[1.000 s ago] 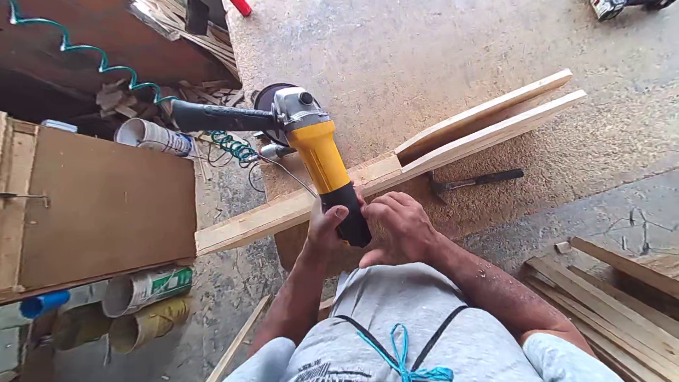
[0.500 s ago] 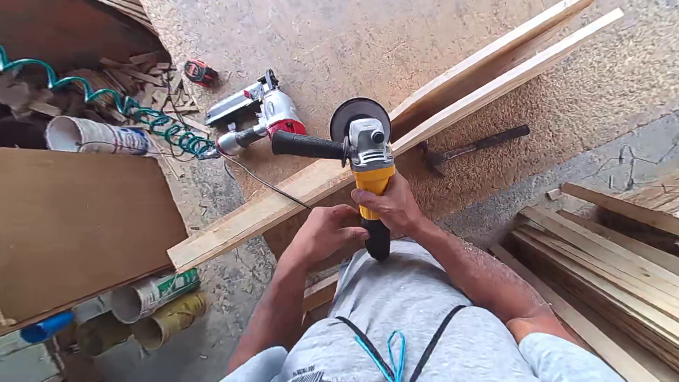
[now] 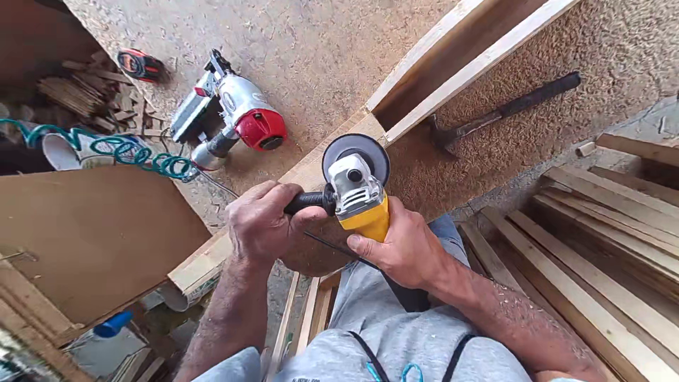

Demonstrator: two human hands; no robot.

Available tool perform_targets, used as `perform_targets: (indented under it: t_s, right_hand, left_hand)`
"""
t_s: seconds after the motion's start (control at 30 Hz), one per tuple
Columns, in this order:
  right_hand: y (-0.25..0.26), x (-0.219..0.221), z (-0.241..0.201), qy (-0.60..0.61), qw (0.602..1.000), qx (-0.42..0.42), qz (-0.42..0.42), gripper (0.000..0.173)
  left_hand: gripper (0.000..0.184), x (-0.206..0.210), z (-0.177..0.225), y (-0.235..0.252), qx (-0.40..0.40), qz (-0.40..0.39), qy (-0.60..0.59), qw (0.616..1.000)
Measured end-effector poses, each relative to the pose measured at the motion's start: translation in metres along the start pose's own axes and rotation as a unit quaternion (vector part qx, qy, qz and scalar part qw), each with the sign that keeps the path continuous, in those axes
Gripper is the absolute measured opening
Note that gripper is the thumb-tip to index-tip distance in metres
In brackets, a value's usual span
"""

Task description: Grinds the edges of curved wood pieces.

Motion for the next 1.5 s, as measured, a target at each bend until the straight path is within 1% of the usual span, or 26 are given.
perform_targets:
  t_s: [0.1, 0.23, 0.4, 0.57, 0.67, 0.77, 0.87, 0.97, 1.03, 1.13, 1.23, 1.43, 1.5]
  right_hand:
    - [-0.003, -0.008, 0.008, 0.005, 1.000, 0.011, 0.019, 0.073]
    - [-0.001, -0.012, 0.014, 0.014, 0.999, 0.014, 0.034, 0.072]
    - [0.005, -0.016, 0.021, 0.036, 0.999, 0.031, 0.024, 0.070]
    - [0.008, -0.014, 0.026, 0.065, 0.997, 0.032, 0.010, 0.067]
    - [0.007, -0.012, 0.025, 0.072, 0.997, 0.033, -0.002, 0.067]
    - [0.006, -0.016, 0.022, 0.070, 0.997, 0.031, 0.007, 0.067]
    - [0.006, -0.019, 0.020, 0.086, 0.996, 0.037, 0.010, 0.065]
    - [0.005, -0.015, 0.019, 0.096, 0.994, 0.046, -0.008, 0.063]
    - [0.005, -0.012, 0.017, 0.097, 0.994, 0.049, -0.016, 0.063]
    - [0.005, -0.015, 0.014, 0.099, 0.994, 0.046, -0.005, 0.063]
    - [0.006, -0.018, 0.013, 0.101, 0.994, 0.046, 0.006, 0.062]
    - [0.008, -0.010, 0.011, 0.106, 0.992, 0.058, -0.021, 0.059]
    - [0.007, -0.010, 0.009, 0.110, 0.992, 0.055, -0.015, 0.059]
  left_hand:
    - [0.076, 0.007, 0.007, 0.008, 0.021, 0.021, -0.029, 0.999]
    - [0.074, 0.015, 0.008, 0.017, 0.037, 0.023, -0.049, 0.998]
    - [0.073, 0.022, 0.009, 0.029, 0.036, -0.001, -0.044, 0.998]
    - [0.074, 0.023, 0.010, 0.030, 0.030, -0.021, -0.029, 0.999]
    - [0.073, 0.018, 0.011, 0.030, 0.029, -0.024, -0.025, 0.999]
    - [0.073, 0.016, 0.013, 0.036, 0.036, -0.023, -0.030, 0.999]
    - [0.073, 0.019, 0.010, 0.042, 0.028, -0.049, -0.030, 0.998]
    - [0.074, 0.017, 0.007, 0.040, 0.014, -0.074, -0.027, 0.997]
    - [0.075, 0.014, 0.007, 0.039, 0.012, -0.074, -0.022, 0.997]
    - [0.074, 0.012, 0.005, 0.042, 0.012, -0.070, -0.027, 0.997]
    - [0.074, 0.017, 0.001, 0.047, 0.004, -0.086, -0.025, 0.996]
    - [0.075, 0.013, -0.003, 0.044, 0.000, -0.104, -0.013, 0.994]
    - [0.076, 0.010, -0.003, 0.046, 0.002, -0.101, -0.009, 0.995]
Point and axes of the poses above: each hand's wrist, its own y-axis towards the middle knuckle, its own x-axis out of the palm, z = x × y, the point moved 10 cm from there along y, towards the middle knuckle, and after that the axes turned 5 degrees about x, right-handed, at the moved point
